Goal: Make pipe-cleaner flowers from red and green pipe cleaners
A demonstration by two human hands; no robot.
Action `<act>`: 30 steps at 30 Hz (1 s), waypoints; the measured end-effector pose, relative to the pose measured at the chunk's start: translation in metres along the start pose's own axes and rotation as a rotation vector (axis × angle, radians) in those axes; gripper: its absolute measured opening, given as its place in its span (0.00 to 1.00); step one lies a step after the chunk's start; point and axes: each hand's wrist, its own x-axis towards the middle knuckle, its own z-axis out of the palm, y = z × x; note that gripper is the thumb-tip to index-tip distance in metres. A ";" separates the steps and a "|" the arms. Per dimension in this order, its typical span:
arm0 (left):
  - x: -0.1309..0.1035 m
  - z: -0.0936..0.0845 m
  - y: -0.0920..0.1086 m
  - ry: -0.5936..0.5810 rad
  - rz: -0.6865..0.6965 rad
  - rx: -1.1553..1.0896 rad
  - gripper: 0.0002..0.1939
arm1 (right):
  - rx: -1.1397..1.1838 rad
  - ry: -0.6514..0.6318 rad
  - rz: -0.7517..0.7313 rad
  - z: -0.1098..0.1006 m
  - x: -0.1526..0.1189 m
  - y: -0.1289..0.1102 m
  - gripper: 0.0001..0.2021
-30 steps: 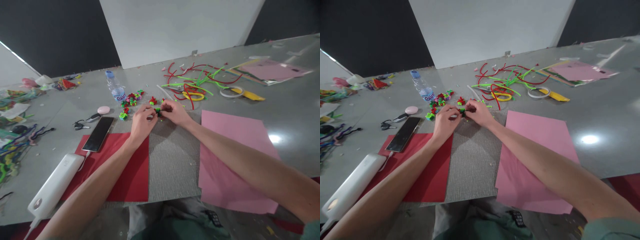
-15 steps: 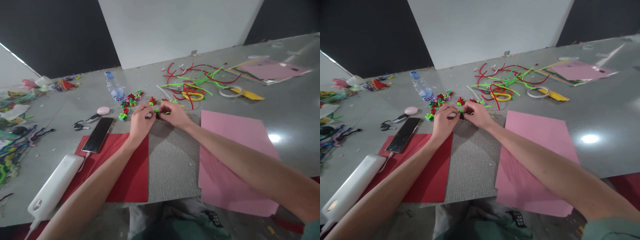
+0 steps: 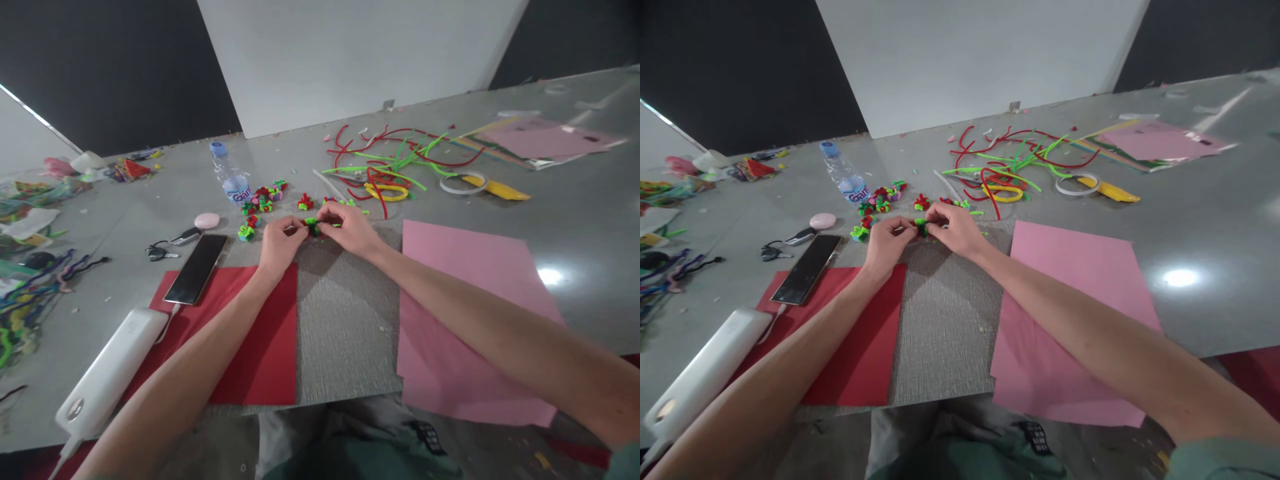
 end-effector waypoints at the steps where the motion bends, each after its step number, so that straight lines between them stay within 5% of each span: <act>1: 0.000 0.000 0.000 -0.001 0.002 0.008 0.05 | -0.010 0.000 -0.012 0.000 0.000 0.000 0.04; 19: 0.001 -0.001 -0.003 -0.043 -0.021 -0.145 0.08 | 0.018 -0.002 -0.010 -0.001 0.000 0.001 0.07; 30: 0.001 -0.002 -0.003 -0.029 -0.023 -0.174 0.07 | -0.293 -0.015 -0.091 0.002 -0.005 -0.008 0.10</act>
